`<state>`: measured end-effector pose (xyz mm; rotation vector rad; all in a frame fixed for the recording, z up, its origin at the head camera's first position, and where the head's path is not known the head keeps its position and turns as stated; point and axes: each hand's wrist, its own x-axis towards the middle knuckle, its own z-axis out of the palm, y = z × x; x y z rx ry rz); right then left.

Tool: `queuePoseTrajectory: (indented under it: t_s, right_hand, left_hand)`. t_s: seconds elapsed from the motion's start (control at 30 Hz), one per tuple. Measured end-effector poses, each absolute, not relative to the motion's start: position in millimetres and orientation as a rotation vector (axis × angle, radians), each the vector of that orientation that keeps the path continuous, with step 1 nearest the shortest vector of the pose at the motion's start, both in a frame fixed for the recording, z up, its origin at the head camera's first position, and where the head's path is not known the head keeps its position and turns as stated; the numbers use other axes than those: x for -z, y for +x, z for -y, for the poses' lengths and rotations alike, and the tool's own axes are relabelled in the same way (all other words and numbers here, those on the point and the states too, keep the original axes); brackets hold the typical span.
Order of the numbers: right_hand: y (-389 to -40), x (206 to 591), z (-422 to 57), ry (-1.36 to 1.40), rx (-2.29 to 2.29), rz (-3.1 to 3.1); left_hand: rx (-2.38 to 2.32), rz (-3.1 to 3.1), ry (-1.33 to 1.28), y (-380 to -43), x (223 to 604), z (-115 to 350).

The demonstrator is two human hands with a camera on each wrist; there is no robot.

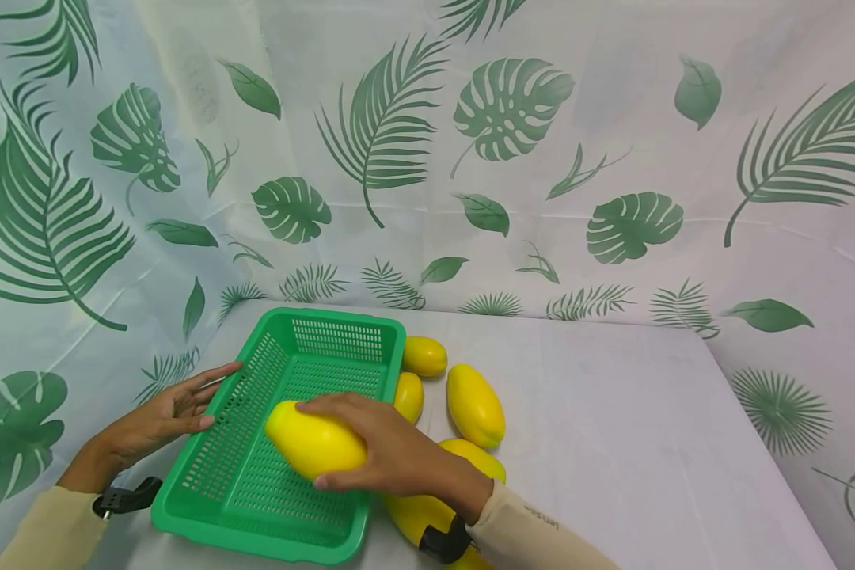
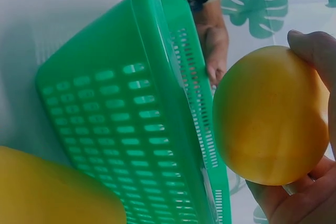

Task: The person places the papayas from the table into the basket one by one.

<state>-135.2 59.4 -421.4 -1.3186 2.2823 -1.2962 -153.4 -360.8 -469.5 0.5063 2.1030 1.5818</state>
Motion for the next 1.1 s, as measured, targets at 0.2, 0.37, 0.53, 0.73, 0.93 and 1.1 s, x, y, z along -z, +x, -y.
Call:
queuePoseTrajectory:
  t_s: [0.2,0.37,0.53,0.73,0.93,1.1]
  right_hand:
    - [-134.2,424.2,-55.5,-1.311,1.281,-2.256]
    - [-133.0,424.9,-53.3,-1.304,1.281,-2.23]
    - [-132.8,427.0,-51.1,-1.286,1.276,-2.21]
    - [-133.9,431.9,-49.8,-1.292,1.282,-2.188]
    - [-133.1,434.1,-48.3,-1.293,1.271,-2.173]
    - [-131.8,432.7,-47.6,-1.302,1.24,-2.168]
  left_hand:
    - [-1.578,-2.109,0.495,-152.3,469.0,360.7]
    - [-1.58,-2.106,0.495,-152.3,468.9,361.8]
    - [-1.589,-2.096,0.503,-153.7,470.0,362.0]
    - [-1.597,-2.086,0.506,-154.1,469.7,362.4]
    - [-1.591,-2.089,0.504,-154.6,469.9,363.1]
    - [-1.593,-2.084,0.493,-154.2,470.3,363.8]
